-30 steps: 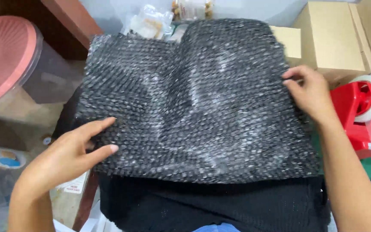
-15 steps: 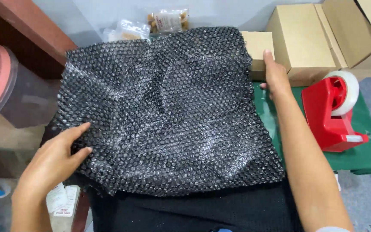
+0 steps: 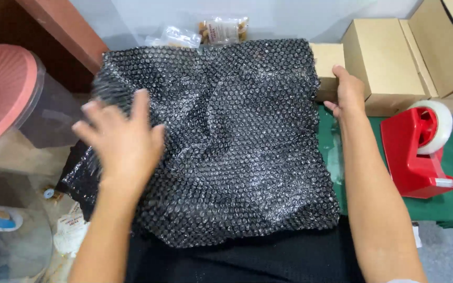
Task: Wrapping a small cardboard box with black bubble wrap and securing it with clear tape from a dispenser.
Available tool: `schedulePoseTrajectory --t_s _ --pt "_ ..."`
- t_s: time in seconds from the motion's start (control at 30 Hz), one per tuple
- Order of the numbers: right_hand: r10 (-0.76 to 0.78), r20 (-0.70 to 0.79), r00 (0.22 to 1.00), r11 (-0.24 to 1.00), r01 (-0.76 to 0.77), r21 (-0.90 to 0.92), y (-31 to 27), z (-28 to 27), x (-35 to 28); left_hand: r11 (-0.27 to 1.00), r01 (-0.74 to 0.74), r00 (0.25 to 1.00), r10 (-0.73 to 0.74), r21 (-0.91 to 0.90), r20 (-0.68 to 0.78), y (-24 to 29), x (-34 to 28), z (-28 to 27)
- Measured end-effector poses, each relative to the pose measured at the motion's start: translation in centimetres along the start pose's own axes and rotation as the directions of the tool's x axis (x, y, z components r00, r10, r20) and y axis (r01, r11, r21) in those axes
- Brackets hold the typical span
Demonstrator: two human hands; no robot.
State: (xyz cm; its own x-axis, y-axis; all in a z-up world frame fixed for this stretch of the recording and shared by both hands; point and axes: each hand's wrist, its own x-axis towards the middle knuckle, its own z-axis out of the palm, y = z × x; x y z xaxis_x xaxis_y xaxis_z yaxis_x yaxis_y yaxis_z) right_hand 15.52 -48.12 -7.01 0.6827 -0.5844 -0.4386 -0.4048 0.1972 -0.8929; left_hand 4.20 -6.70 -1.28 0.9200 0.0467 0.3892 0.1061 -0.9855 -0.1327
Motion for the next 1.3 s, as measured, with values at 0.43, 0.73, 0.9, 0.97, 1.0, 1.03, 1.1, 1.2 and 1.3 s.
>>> schedulePoseTrajectory --t_s 0.43,0.73,0.9,0.97,1.0,1.03,1.1,1.2,1.3 --pt "0.019 0.253 0.967 0.980 -0.068 0.186 1.0 -0.4 1.8 0.812 -0.361 0.914 0.406 -0.459 0.000 20.0 7.2 4.6" --pt "-0.353 0.165 0.921 0.893 0.280 0.353 -0.6 -2.9 3.6 0.612 -0.319 0.947 0.220 -0.723 -0.232 20.6 7.4 12.9" --pt "-0.200 -0.004 0.980 0.881 0.181 0.438 -6.8 -5.9 -2.9 0.485 -0.254 0.954 -0.018 -0.837 -0.300 20.7 6.6 10.3" --pt "-0.202 -0.017 0.979 0.767 0.170 0.619 -7.8 -7.7 -1.1 0.561 -0.209 0.968 0.005 -0.801 -0.250 22.8 6.6 9.4" --pt "-0.208 -0.015 0.978 0.769 0.173 0.616 -8.5 -8.3 -2.0 0.559 -0.207 0.968 -0.001 -0.803 -0.251 24.3 6.7 9.0" --pt "-0.215 -0.045 0.976 0.735 0.192 0.650 -9.2 -8.9 -2.8 0.553 -0.218 0.969 0.024 -0.804 -0.247 25.9 6.8 8.7" --pt "-0.225 -0.074 0.972 0.702 0.215 0.679 -10.0 -10.2 -3.8 0.543 -0.226 0.970 0.044 -0.809 -0.241 29.2 7.5 8.8" --pt "-0.265 -0.044 0.963 0.697 0.223 0.682 -10.1 -12.0 -3.8 0.554 -0.253 0.966 0.100 -0.793 -0.238 33.2 9.3 9.6" --pt "-0.273 -0.020 0.962 0.688 0.210 0.695 -9.6 -13.1 -2.2 0.525 -0.299 0.928 0.355 -0.797 -0.114 33.9 11.1 9.1"
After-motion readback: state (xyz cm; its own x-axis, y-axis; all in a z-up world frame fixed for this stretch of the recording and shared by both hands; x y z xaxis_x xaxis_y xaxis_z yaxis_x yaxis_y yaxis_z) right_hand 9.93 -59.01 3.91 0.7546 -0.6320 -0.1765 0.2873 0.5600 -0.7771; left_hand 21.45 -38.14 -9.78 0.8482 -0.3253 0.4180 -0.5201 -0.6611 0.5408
